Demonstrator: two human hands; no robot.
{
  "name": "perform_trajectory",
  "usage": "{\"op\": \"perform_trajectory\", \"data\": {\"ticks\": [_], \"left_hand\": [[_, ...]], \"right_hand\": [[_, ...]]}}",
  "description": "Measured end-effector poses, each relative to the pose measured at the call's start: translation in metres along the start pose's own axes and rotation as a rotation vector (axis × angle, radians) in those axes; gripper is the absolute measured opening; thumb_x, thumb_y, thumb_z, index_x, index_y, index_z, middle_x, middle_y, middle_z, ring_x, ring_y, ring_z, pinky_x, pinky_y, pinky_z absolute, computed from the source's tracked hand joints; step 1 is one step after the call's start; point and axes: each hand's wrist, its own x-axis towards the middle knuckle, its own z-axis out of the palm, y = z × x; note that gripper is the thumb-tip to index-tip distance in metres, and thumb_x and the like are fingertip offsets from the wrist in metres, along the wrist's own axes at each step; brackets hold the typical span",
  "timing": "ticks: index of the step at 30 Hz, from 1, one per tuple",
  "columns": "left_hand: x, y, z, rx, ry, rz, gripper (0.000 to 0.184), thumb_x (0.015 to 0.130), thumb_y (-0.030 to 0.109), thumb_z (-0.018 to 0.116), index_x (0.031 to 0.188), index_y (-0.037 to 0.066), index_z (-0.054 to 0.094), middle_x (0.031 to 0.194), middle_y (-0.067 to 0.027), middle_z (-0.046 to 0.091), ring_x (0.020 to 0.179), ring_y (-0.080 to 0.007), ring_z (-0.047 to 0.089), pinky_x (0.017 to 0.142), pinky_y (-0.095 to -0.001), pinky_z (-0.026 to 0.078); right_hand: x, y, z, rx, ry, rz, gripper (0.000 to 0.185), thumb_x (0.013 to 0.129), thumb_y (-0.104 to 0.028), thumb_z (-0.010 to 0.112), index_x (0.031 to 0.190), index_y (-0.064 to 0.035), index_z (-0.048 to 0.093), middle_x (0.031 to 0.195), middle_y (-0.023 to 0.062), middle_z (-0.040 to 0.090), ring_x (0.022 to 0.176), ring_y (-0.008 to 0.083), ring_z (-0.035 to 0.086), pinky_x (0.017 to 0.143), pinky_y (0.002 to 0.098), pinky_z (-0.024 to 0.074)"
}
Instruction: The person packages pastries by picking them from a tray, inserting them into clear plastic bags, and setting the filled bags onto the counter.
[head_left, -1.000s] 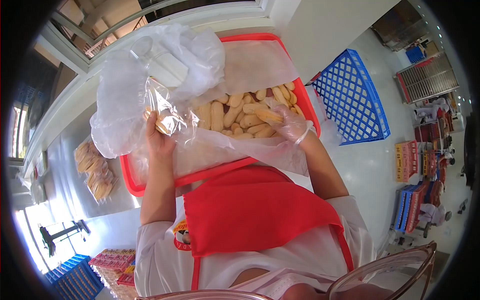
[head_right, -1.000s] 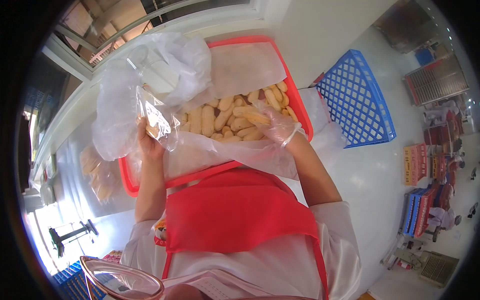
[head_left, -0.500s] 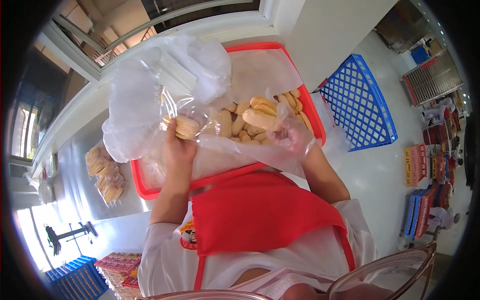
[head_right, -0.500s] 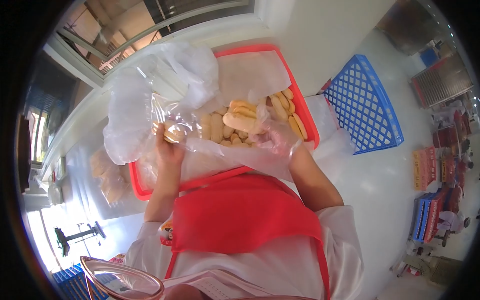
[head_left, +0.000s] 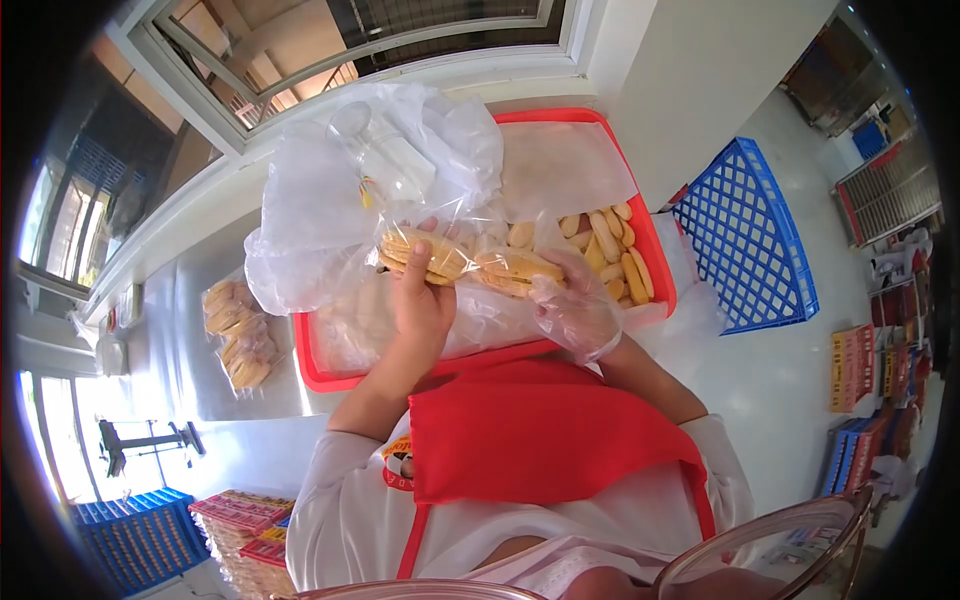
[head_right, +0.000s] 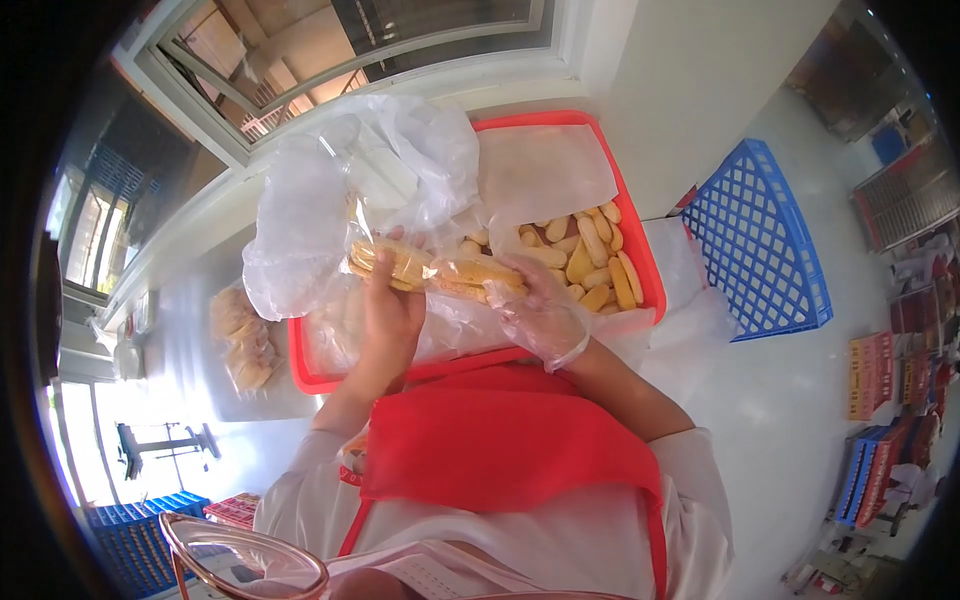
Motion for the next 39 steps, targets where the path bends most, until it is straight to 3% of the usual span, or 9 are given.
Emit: {"op": "perform_trajectory", "data": {"ticks": [6,12,18,20,22,24,31,36,39], "left_hand": [[0.005,0.001,-0.006,-0.239,0.052,-0.117,0.038,0.086,0.021,0.053,0.117,0.005,0.040,0.113,-0.0092,0.048,0.109,-0.0240,0.048,0.087,-0.0374,0.044],[0.004,0.004,0.004,-0.175,0.065,-0.078,0.040,0.086,0.021,0.052,0.121,0.008,0.037,0.114,-0.0072,0.048,0.111,-0.0226,0.046,0.088,-0.0375,0.043],[-0.013,0.003,0.019,-0.164,-0.052,-0.086,0.041,0.086,0.022,0.052,0.123,0.012,0.036,0.119,-0.0072,0.045,0.111,-0.0243,0.045,0.089,-0.0406,0.042],[-0.013,0.001,0.020,-0.155,-0.024,-0.102,0.038,0.087,0.023,0.048,0.122,0.012,0.037,0.122,-0.0076,0.043,0.111,-0.0265,0.044,0.087,-0.0429,0.043],[-0.007,-0.005,0.010,-0.159,-0.106,-0.119,0.040,0.087,0.024,0.049,0.123,0.013,0.036,0.123,-0.0079,0.042,0.111,-0.0269,0.044,0.087,-0.0438,0.042],[-0.007,-0.006,0.008,-0.162,-0.145,-0.125,0.043,0.087,0.024,0.050,0.124,0.013,0.033,0.124,-0.0097,0.040,0.113,-0.0276,0.042,0.090,-0.0447,0.039],[-0.014,-0.007,0.019,-0.265,-0.201,-0.137,0.053,0.086,0.028,0.052,0.129,0.013,0.026,0.130,-0.0118,0.035,0.116,-0.0285,0.039,0.096,-0.0457,0.034],[-0.013,-0.009,0.013,-0.345,-0.293,-0.196,0.057,0.085,0.028,0.053,0.131,0.011,0.023,0.129,-0.0116,0.036,0.118,-0.0282,0.038,0.098,-0.0459,0.033],[-0.012,-0.012,0.012,-0.160,-0.246,-0.179,0.053,0.085,0.029,0.052,0.129,0.010,0.027,0.127,-0.0095,0.038,0.117,-0.0264,0.040,0.096,-0.0436,0.036]], "right_hand": [[0.000,-0.004,0.003,0.356,0.096,0.205,0.041,0.080,0.001,0.055,0.118,-0.0093,0.042,0.103,0.0064,0.053,0.081,0.0148,0.055,0.061,0.0253,0.0440],[-0.004,-0.007,0.009,0.301,0.105,0.322,0.041,0.080,0.000,0.054,0.118,-0.0103,0.042,0.106,0.0070,0.052,0.083,0.0167,0.055,0.064,0.0268,0.0463],[0.000,0.004,0.004,-0.224,0.256,-0.012,0.042,0.079,-0.001,0.057,0.118,-0.0108,0.042,0.116,0.0077,0.045,0.094,0.0183,0.052,0.074,0.0288,0.0461],[0.004,0.014,-0.001,-0.500,0.099,-0.432,0.041,0.079,-0.003,0.058,0.117,-0.0104,0.043,0.116,0.0083,0.044,0.099,0.0201,0.049,0.081,0.0313,0.0433],[0.005,0.018,-0.006,-0.483,0.020,-0.523,0.042,0.079,-0.004,0.059,0.118,-0.0095,0.043,0.117,0.0093,0.043,0.106,0.0221,0.045,0.087,0.0335,0.0398],[0.001,0.019,-0.010,-0.174,0.031,-0.282,0.045,0.078,-0.003,0.060,0.119,-0.0082,0.043,0.120,0.0105,0.040,0.114,0.0241,0.040,0.093,0.0353,0.0359],[0.023,0.005,-0.021,-0.723,-0.031,-0.476,0.050,0.080,-0.001,0.057,0.126,-0.0023,0.038,0.126,0.0115,0.038,0.119,0.0241,0.037,0.097,0.0348,0.0304],[0.010,-0.013,-0.009,-0.428,-0.084,-0.261,0.053,0.080,0.005,0.052,0.130,-0.0032,0.035,0.126,0.0123,0.038,0.119,0.0222,0.037,0.096,0.0333,0.0321],[0.009,-0.017,-0.004,-0.201,-0.036,-0.182,0.050,0.077,0.004,0.057,0.123,-0.0041,0.041,0.118,0.0065,0.042,0.103,0.0146,0.047,0.082,0.0262,0.0433]]}}
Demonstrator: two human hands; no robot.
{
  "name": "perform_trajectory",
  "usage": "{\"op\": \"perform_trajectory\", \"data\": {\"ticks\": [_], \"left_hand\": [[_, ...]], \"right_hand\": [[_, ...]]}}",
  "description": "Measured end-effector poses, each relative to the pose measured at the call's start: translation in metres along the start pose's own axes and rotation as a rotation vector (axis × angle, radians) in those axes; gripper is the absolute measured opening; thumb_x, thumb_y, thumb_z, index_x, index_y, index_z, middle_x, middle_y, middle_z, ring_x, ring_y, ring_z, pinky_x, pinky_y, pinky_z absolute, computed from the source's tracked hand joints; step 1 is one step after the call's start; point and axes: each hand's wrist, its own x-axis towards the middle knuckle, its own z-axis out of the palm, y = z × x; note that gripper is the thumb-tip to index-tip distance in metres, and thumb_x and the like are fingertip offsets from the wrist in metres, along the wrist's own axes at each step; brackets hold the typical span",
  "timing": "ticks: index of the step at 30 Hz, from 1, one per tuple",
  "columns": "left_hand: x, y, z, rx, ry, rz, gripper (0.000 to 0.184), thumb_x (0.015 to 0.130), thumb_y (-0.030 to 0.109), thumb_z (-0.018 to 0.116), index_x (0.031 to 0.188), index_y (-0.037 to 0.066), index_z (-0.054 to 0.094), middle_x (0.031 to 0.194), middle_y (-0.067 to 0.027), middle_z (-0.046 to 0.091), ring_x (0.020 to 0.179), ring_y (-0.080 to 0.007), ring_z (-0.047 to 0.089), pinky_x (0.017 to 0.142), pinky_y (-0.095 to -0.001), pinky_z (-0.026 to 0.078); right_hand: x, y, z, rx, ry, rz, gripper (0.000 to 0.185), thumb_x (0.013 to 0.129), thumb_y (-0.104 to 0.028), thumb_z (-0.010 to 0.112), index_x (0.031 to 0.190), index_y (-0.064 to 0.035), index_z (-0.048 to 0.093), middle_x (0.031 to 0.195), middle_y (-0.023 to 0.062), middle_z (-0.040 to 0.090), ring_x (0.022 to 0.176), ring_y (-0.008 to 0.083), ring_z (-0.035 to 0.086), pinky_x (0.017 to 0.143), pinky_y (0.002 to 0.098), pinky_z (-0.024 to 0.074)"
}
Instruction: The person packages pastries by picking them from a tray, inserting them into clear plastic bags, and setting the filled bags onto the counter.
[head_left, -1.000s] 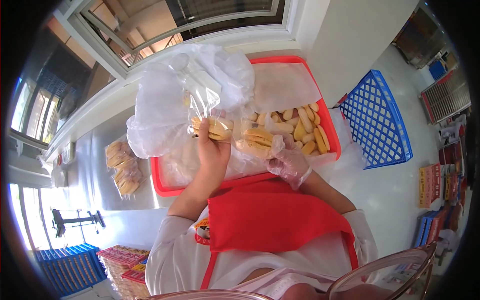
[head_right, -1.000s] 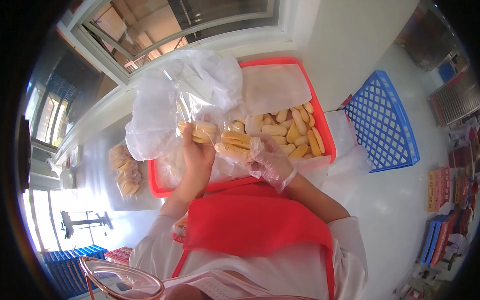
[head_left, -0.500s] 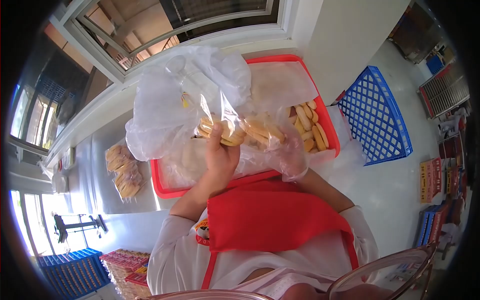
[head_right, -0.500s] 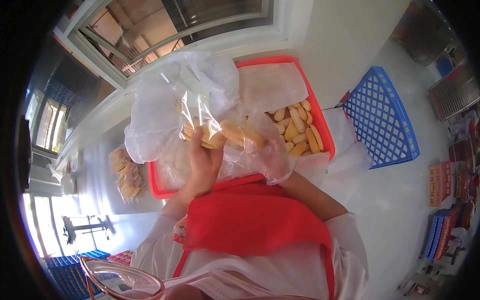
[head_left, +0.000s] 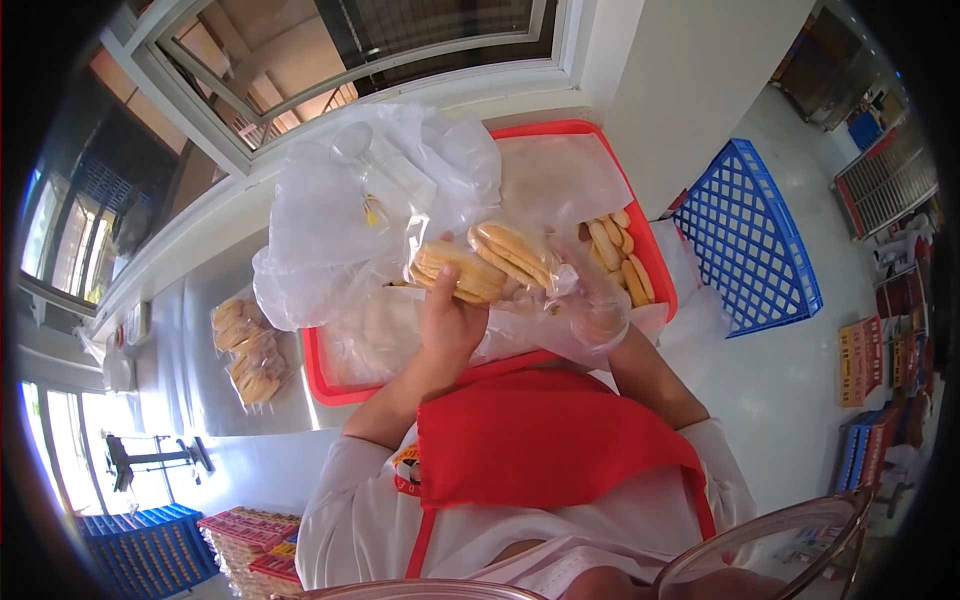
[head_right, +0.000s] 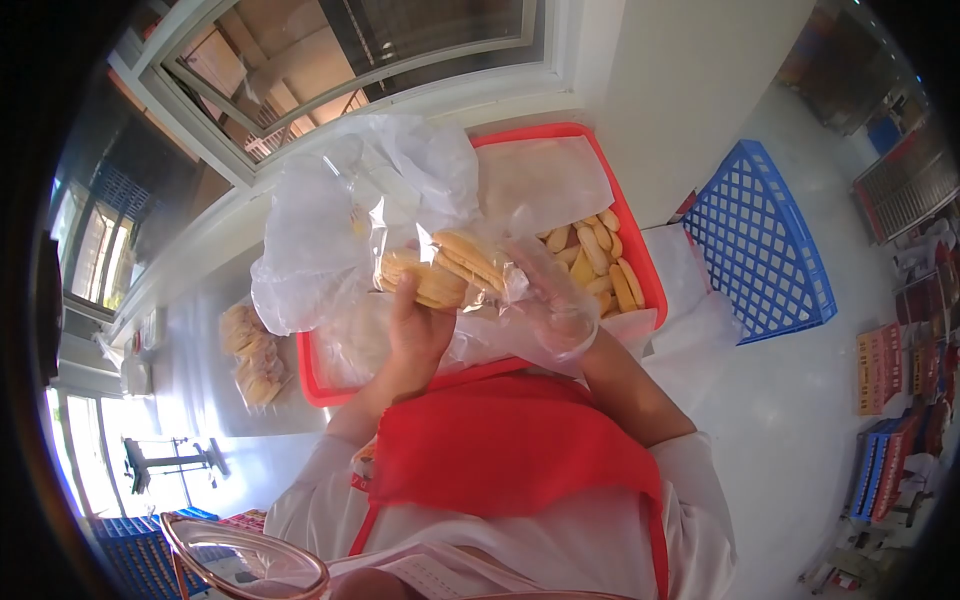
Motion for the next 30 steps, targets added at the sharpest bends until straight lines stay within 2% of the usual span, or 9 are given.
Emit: {"op": "perform_trajectory", "data": {"ticks": [3,7,12,15,18,21,24,26,30], "left_hand": [[-0.003,-0.004,0.002,0.098,0.066,-0.023,0.047,0.087,0.031,0.049,0.126,0.009,0.034,0.126,-0.0083,0.041,0.116,-0.0245,0.042,0.094,-0.0400,0.038],[-0.005,-0.010,0.000,0.036,0.008,-0.004,0.047,0.087,0.029,0.049,0.126,0.007,0.032,0.125,-0.0087,0.042,0.114,-0.0248,0.043,0.094,-0.0389,0.038],[-0.002,-0.005,0.007,0.160,0.031,0.123,0.046,0.087,0.027,0.050,0.125,0.006,0.033,0.120,-0.0094,0.045,0.112,-0.0234,0.045,0.093,-0.0383,0.040],[-0.003,-0.009,0.012,0.237,0.025,0.135,0.045,0.087,0.024,0.050,0.124,0.006,0.033,0.118,-0.0093,0.047,0.110,-0.0222,0.047,0.092,-0.0376,0.041],[-0.004,-0.014,0.010,0.210,0.032,0.102,0.043,0.087,0.021,0.051,0.123,0.005,0.034,0.117,-0.0093,0.047,0.107,-0.0215,0.049,0.089,-0.0370,0.042],[0.000,-0.011,0.011,0.192,0.076,0.101,0.042,0.087,0.021,0.050,0.122,0.005,0.035,0.116,-0.0092,0.047,0.105,-0.0209,0.050,0.087,-0.0359,0.044],[0.001,-0.008,0.006,0.195,0.137,0.077,0.040,0.088,0.022,0.049,0.122,0.005,0.035,0.116,-0.0091,0.047,0.104,-0.0205,0.050,0.084,-0.0346,0.045],[0.000,-0.013,0.005,0.188,0.216,0.068,0.039,0.089,0.023,0.048,0.122,0.006,0.036,0.116,-0.0090,0.048,0.105,-0.0200,0.050,0.084,-0.0336,0.045],[0.000,-0.012,-0.004,0.119,0.118,0.043,0.041,0.089,0.022,0.048,0.124,0.006,0.035,0.118,-0.0094,0.047,0.107,-0.0205,0.049,0.086,-0.0350,0.044]], "right_hand": [[0.005,0.014,-0.012,-0.191,0.047,-0.190,0.040,0.080,0.009,0.048,0.118,-0.0021,0.043,0.112,0.0080,0.043,0.102,0.0174,0.047,0.084,0.0299,0.0417],[0.010,0.025,-0.011,-0.103,0.091,-0.201,0.027,0.079,0.008,0.049,0.105,-0.0013,0.049,0.100,0.0060,0.044,0.084,0.0135,0.051,0.070,0.0265,0.0463],[0.014,0.014,0.011,0.121,0.162,0.036,0.014,0.081,0.001,0.052,0.095,-0.0001,0.053,0.086,0.0033,0.048,0.074,0.0112,0.052,0.064,0.0227,0.0447],[0.020,0.017,0.012,0.113,0.303,0.075,0.013,0.083,-0.004,0.053,0.096,-0.0004,0.054,0.085,0.0018,0.051,0.074,0.0092,0.051,0.064,0.0214,0.0441],[0.024,0.031,0.007,-0.096,0.262,0.076,0.023,0.086,-0.008,0.051,0.108,-0.0024,0.050,0.081,0.0028,0.055,0.069,0.0107,0.054,0.064,0.0239,0.0468],[0.025,0.028,0.008,-0.008,0.121,0.146,0.025,0.088,-0.011,0.049,0.111,-0.0024,0.048,0.088,0.0032,0.056,0.075,0.0090,0.053,0.067,0.0230,0.0461],[0.026,0.008,0.016,0.106,0.149,0.352,0.036,0.087,-0.018,0.054,0.119,-0.0029,0.047,0.100,0.0025,0.054,0.081,0.0059,0.049,0.072,0.0210,0.0434],[0.026,-0.003,0.028,0.023,0.121,0.322,0.041,0.086,-0.019,0.055,0.123,-0.0032,0.044,0.104,0.0025,0.053,0.085,0.0065,0.049,0.074,0.0212,0.0433],[0.026,0.027,0.010,0.051,0.012,0.274,0.038,0.087,-0.018,0.054,0.120,-0.0019,0.045,0.108,0.0037,0.054,0.090,0.0094,0.051,0.077,0.0224,0.0440]]}}
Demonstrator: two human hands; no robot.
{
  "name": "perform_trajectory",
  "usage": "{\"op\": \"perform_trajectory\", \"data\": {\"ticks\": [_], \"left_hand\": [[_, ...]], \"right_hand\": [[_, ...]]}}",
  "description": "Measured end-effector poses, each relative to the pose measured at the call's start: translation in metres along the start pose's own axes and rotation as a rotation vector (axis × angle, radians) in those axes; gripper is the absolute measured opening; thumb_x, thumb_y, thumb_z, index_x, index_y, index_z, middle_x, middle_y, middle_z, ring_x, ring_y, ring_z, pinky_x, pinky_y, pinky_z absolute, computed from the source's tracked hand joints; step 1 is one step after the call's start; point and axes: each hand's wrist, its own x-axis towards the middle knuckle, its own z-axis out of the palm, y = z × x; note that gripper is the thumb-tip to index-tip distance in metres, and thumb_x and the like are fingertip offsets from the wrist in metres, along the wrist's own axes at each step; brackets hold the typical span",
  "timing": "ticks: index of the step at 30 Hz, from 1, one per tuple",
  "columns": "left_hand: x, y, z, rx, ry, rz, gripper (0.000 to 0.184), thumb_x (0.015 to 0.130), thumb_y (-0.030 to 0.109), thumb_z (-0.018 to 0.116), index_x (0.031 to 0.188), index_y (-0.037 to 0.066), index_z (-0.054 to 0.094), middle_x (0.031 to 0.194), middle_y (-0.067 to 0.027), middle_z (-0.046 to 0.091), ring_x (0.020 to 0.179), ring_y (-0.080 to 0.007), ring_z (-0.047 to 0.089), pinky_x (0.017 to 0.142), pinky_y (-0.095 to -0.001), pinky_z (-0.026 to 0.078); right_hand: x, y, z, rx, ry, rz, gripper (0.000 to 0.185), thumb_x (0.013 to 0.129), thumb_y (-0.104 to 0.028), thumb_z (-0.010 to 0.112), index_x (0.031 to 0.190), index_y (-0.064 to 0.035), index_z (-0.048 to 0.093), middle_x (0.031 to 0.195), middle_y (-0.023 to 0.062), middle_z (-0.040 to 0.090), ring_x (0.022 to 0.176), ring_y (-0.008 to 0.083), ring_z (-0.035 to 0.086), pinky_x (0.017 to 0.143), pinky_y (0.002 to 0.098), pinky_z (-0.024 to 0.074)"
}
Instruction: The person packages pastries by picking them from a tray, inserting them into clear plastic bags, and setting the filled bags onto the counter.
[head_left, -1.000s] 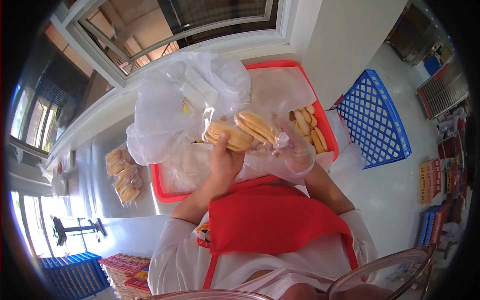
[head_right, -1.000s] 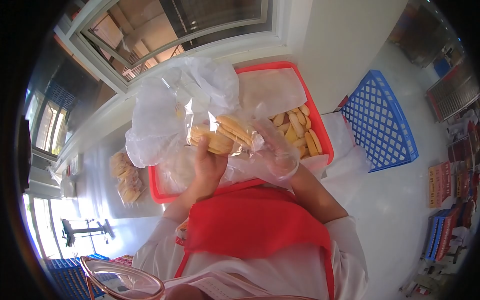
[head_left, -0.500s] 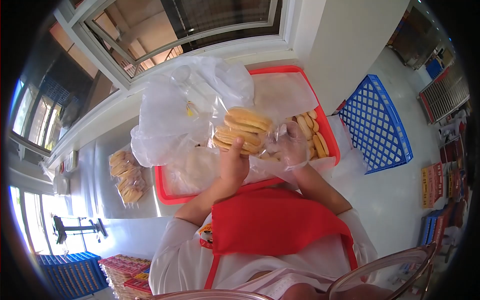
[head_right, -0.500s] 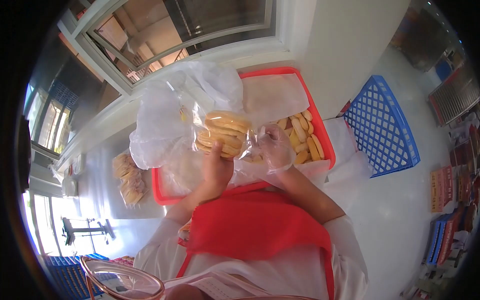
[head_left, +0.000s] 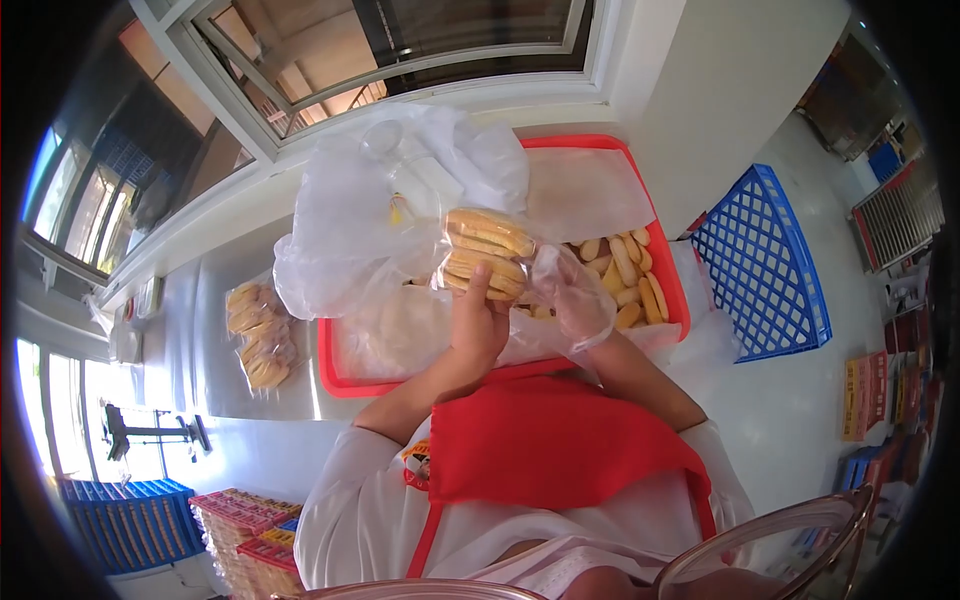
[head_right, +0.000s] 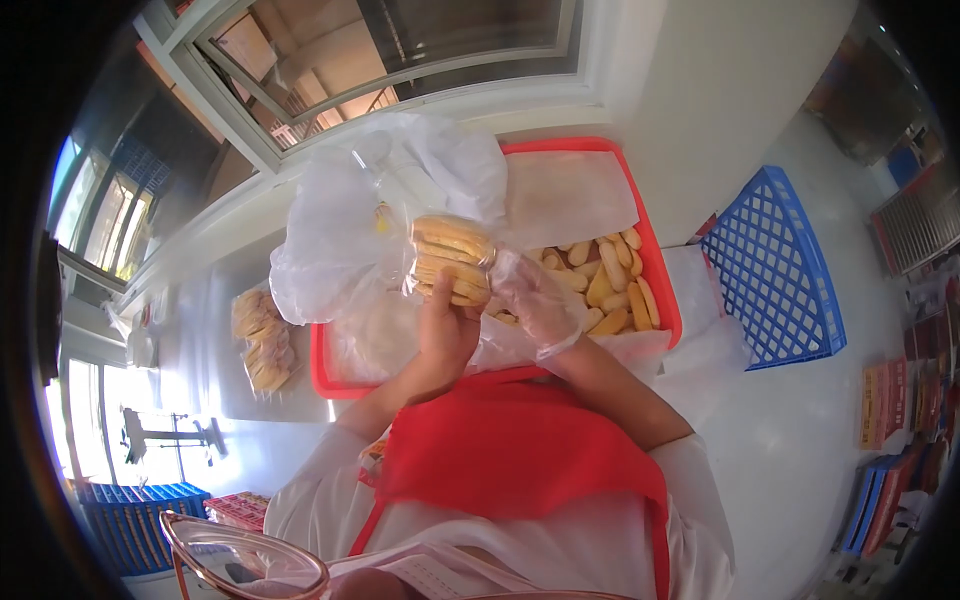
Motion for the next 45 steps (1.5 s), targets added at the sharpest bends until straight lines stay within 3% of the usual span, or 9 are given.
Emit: {"op": "perform_trajectory", "data": {"ticks": [6,17,24,27,34,38,40,41,45], "left_hand": [[-0.003,0.008,0.004,0.009,-0.062,0.049,0.043,0.088,0.022,0.049,0.125,0.004,0.034,0.118,-0.0102,0.047,0.108,-0.0228,0.049,0.089,-0.0389,0.043],[0.000,0.007,-0.004,0.007,0.081,0.093,0.043,0.090,0.029,0.047,0.123,0.005,0.035,0.119,-0.0101,0.046,0.109,-0.0221,0.047,0.089,-0.0380,0.043],[0.005,0.014,-0.011,-0.111,0.087,0.027,0.042,0.088,0.015,0.051,0.125,0.007,0.033,0.121,-0.0094,0.044,0.110,-0.0213,0.047,0.093,-0.0355,0.041],[0.005,0.010,-0.010,-0.157,0.107,0.009,0.042,0.085,0.006,0.052,0.124,0.009,0.035,0.122,-0.0092,0.044,0.109,-0.0206,0.048,0.091,-0.0347,0.043],[0.007,0.027,-0.021,-0.084,0.118,-0.006,0.037,0.086,0.010,0.050,0.121,0.007,0.037,0.110,-0.0082,0.051,0.100,-0.0202,0.053,0.085,-0.0340,0.046],[0.009,0.091,-0.044,-0.138,0.248,0.170,0.038,0.087,0.012,0.050,0.121,0.004,0.038,0.109,-0.0101,0.052,0.098,-0.0224,0.054,0.082,-0.0360,0.048],[0.009,0.130,-0.069,-0.135,0.286,0.353,0.036,0.087,0.012,0.050,0.120,0.003,0.038,0.109,-0.0106,0.052,0.098,-0.0234,0.055,0.083,-0.0364,0.049],[0.008,0.152,-0.083,-0.128,0.307,0.473,0.035,0.087,0.012,0.050,0.119,0.002,0.039,0.110,-0.0110,0.052,0.098,-0.0240,0.055,0.083,-0.0365,0.049],[-0.014,0.237,-0.175,-0.075,0.456,0.753,0.032,0.089,0.016,0.048,0.117,0.003,0.042,0.110,-0.0121,0.052,0.100,-0.0253,0.053,0.084,-0.0397,0.048]], "right_hand": [[0.005,0.007,0.006,0.061,0.355,0.008,0.023,0.086,-0.020,0.056,0.100,-0.0023,0.055,0.095,0.0058,0.057,0.084,0.0144,0.055,0.077,0.0248,0.0445],[-0.006,-0.020,0.029,0.102,0.299,0.116,0.021,0.084,-0.020,0.058,0.097,-0.0045,0.051,0.098,0.0067,0.056,0.083,0.0135,0.053,0.075,0.0275,0.0437],[-0.006,0.004,0.016,0.103,0.142,0.212,0.017,0.080,-0.009,0.057,0.091,-0.0041,0.045,0.085,0.0020,0.047,0.083,0.0109,0.052,0.077,0.0257,0.0459],[-0.007,0.004,0.019,0.130,0.064,0.242,0.029,0.081,-0.006,0.052,0.109,-0.0024,0.044,0.104,0.0085,0.052,0.097,0.0193,0.054,0.084,0.0340,0.0455],[-0.015,0.001,0.023,0.057,-0.122,0.157,0.040,0.084,-0.024,0.054,0.116,-0.0025,0.043,0.112,0.0090,0.050,0.100,0.0193,0.053,0.082,0.0335,0.0455],[-0.016,0.010,-0.012,-0.619,-0.084,0.012,0.050,0.081,-0.035,0.061,0.116,-0.0043,0.044,0.109,0.0076,0.051,0.088,0.0151,0.054,0.074,0.0279,0.0454],[-0.017,0.003,-0.019,-0.503,0.126,0.061,0.049,0.082,-0.034,0.060,0.118,-0.0056,0.043,0.102,0.0056,0.053,0.078,0.0128,0.053,0.067,0.0248,0.0440],[-0.017,0.000,-0.022,-0.009,0.247,0.185,0.049,0.083,-0.033,0.060,0.120,-0.0063,0.042,0.099,0.0047,0.053,0.073,0.0118,0.052,0.063,0.0234,0.0429],[-0.012,0.007,-0.050,0.064,0.501,0.261,0.047,0.082,-0.030,0.061,0.121,-0.0096,0.044,0.095,0.0014,0.054,0.068,0.0106,0.050,0.058,0.0218,0.0391]]}}
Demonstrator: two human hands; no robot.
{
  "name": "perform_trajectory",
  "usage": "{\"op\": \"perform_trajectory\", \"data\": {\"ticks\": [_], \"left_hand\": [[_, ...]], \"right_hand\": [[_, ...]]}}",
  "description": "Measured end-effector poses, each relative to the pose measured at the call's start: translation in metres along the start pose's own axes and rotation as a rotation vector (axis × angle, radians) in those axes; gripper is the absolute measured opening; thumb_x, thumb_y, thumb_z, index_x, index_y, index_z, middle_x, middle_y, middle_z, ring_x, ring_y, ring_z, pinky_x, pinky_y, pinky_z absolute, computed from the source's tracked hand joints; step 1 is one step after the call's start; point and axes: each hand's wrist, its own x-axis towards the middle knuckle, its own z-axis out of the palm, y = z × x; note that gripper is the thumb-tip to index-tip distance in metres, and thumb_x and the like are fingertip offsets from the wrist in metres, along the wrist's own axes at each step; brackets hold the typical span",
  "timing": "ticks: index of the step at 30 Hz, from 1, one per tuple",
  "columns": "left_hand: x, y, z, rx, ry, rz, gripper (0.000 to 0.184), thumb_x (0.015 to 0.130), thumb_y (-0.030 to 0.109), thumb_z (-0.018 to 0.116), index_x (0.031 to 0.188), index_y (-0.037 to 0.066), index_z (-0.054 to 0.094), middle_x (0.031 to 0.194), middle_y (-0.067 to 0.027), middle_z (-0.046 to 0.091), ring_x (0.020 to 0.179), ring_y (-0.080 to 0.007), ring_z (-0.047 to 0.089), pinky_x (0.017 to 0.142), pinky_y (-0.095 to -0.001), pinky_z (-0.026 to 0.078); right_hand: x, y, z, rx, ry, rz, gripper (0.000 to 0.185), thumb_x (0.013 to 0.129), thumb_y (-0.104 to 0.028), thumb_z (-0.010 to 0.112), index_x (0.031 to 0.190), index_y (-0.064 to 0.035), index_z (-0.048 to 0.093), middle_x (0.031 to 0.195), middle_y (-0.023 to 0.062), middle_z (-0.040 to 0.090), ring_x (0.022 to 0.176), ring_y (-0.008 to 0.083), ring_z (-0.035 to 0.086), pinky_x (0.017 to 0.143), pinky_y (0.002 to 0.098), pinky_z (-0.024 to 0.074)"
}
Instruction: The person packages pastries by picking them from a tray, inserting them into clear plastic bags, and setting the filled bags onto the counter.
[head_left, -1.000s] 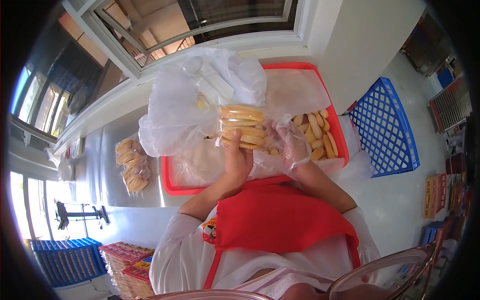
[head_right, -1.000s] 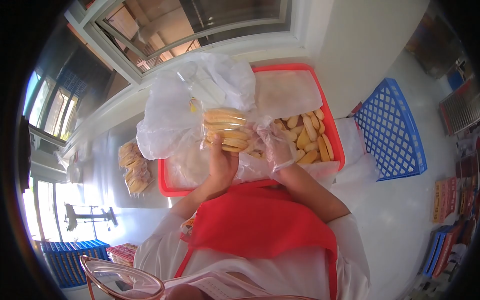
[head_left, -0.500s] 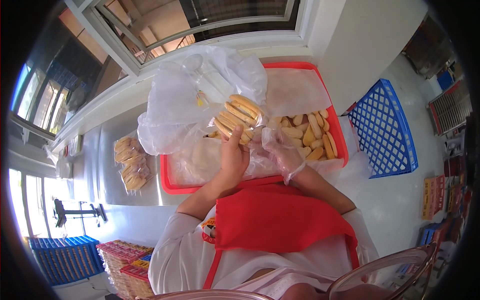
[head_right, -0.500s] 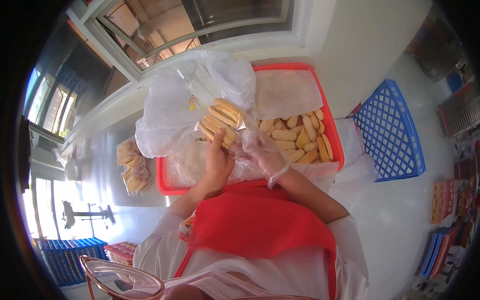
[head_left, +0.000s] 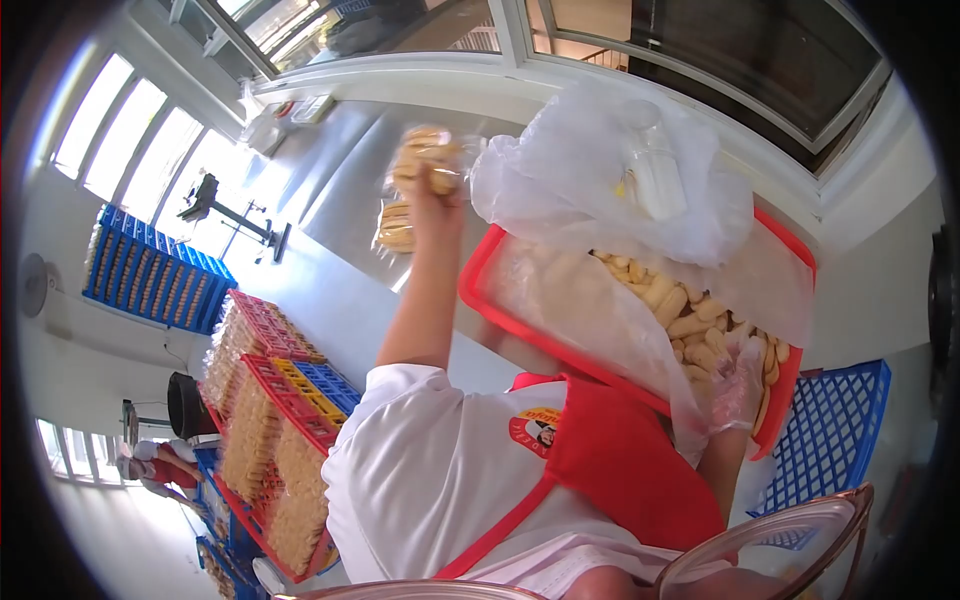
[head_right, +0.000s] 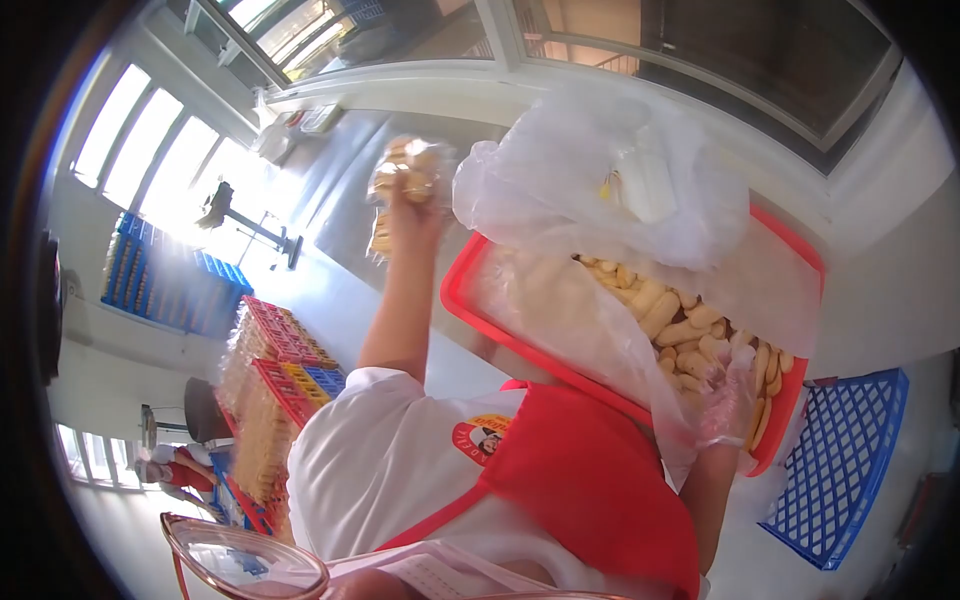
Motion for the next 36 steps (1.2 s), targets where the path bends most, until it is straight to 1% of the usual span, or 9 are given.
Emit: {"op": "perform_trajectory", "data": {"ticks": [7,11,12,18,21,27,31,33,36], "left_hand": [[0.034,0.061,-0.096,0.127,0.494,0.122,0.039,0.085,0.015,0.056,0.117,0.002,0.038,0.112,-0.0154,0.048,0.097,-0.0297,0.053,0.082,-0.0429,0.049],[0.047,0.049,-0.131,0.297,0.571,0.083,0.040,0.085,0.010,0.055,0.118,0.001,0.035,0.112,-0.0155,0.049,0.097,-0.0292,0.054,0.073,-0.0424,0.052],[0.050,0.047,-0.137,0.357,0.505,0.144,0.056,0.082,0.012,0.059,0.127,0.004,0.028,0.116,-0.0160,0.045,0.095,-0.0291,0.056,0.071,-0.0406,0.053],[0.039,0.041,-0.099,1.230,0.971,0.185,0.095,0.070,0.029,0.070,0.138,0.010,0.007,0.132,-0.0202,0.026,0.117,-0.0349,0.038,0.094,-0.0441,0.038],[0.029,0.045,-0.111,1.655,0.967,0.149,0.090,0.070,0.039,0.067,0.139,0.017,0.013,0.135,-0.0207,0.022,0.127,-0.0339,0.022,0.101,-0.0478,0.026],[0.011,0.044,-0.134,1.997,0.747,0.192,0.056,0.076,0.052,0.055,0.126,0.031,0.042,0.137,-0.0183,0.022,0.128,-0.0327,0.019,0.099,-0.0530,0.022],[0.011,0.033,-0.110,1.957,0.742,0.717,0.046,0.080,0.037,0.057,0.120,0.015,0.050,0.132,-0.0195,0.031,0.123,-0.0337,0.029,0.096,-0.0465,0.030],[0.002,0.014,-0.061,1.672,0.271,1.028,0.034,0.079,0.020,0.060,0.110,0.008,0.055,0.119,-0.0183,0.045,0.111,-0.0315,0.043,0.091,-0.0417,0.036],[-0.015,-0.051,0.015,1.453,-0.462,0.936,0.016,0.078,0.005,0.059,0.093,0.004,0.061,0.097,-0.0124,0.056,0.090,-0.0279,0.054,0.083,-0.0358,0.042]], "right_hand": [[-0.010,-0.004,0.013,0.058,0.090,0.023,0.045,0.081,-0.027,0.061,0.121,-0.0121,0.045,0.093,-0.0005,0.056,0.068,0.0100,0.047,0.060,0.0217,0.0369],[-0.007,-0.001,0.007,0.051,0.041,0.023,0.045,0.080,-0.020,0.059,0.122,-0.0107,0.044,0.093,0.0012,0.056,0.067,0.0104,0.047,0.059,0.0218,0.0376],[-0.007,-0.001,0.007,0.054,0.052,0.024,0.045,0.080,-0.018,0.058,0.122,-0.0100,0.044,0.094,0.0017,0.056,0.067,0.0104,0.047,0.059,0.0219,0.0379],[0.005,0.009,-0.013,0.029,0.071,0.007,0.042,0.082,-0.010,0.054,0.122,-0.0064,0.044,0.093,0.0030,0.055,0.066,0.0107,0.047,0.059,0.0216,0.0392],[0.008,0.010,-0.017,0.041,0.061,0.035,0.042,0.082,-0.009,0.053,0.123,-0.0067,0.043,0.093,0.0031,0.054,0.066,0.0108,0.047,0.059,0.0213,0.0396],[0.000,0.006,-0.004,0.009,0.043,0.015,0.038,0.082,-0.010,0.054,0.118,-0.0079,0.045,0.093,0.0032,0.054,0.067,0.0103,0.047,0.057,0.0197,0.0391],[0.001,0.006,-0.008,0.030,0.025,0.018,0.027,0.082,-0.013,0.057,0.108,-0.0094,0.049,0.088,0.0020,0.053,0.062,0.0107,0.048,0.052,0.0206,0.0378],[0.003,0.007,-0.007,0.003,0.041,0.001,0.026,0.082,-0.018,0.059,0.104,-0.0088,0.049,0.083,0.0010,0.053,0.059,0.0101,0.047,0.051,0.0208,0.0373],[-0.002,0.002,0.004,-0.097,0.034,0.004,0.027,0.080,-0.024,0.062,0.099,-0.0080,0.050,0.078,-0.0002,0.051,0.057,0.0092,0.046,0.050,0.0215,0.0376]]}}
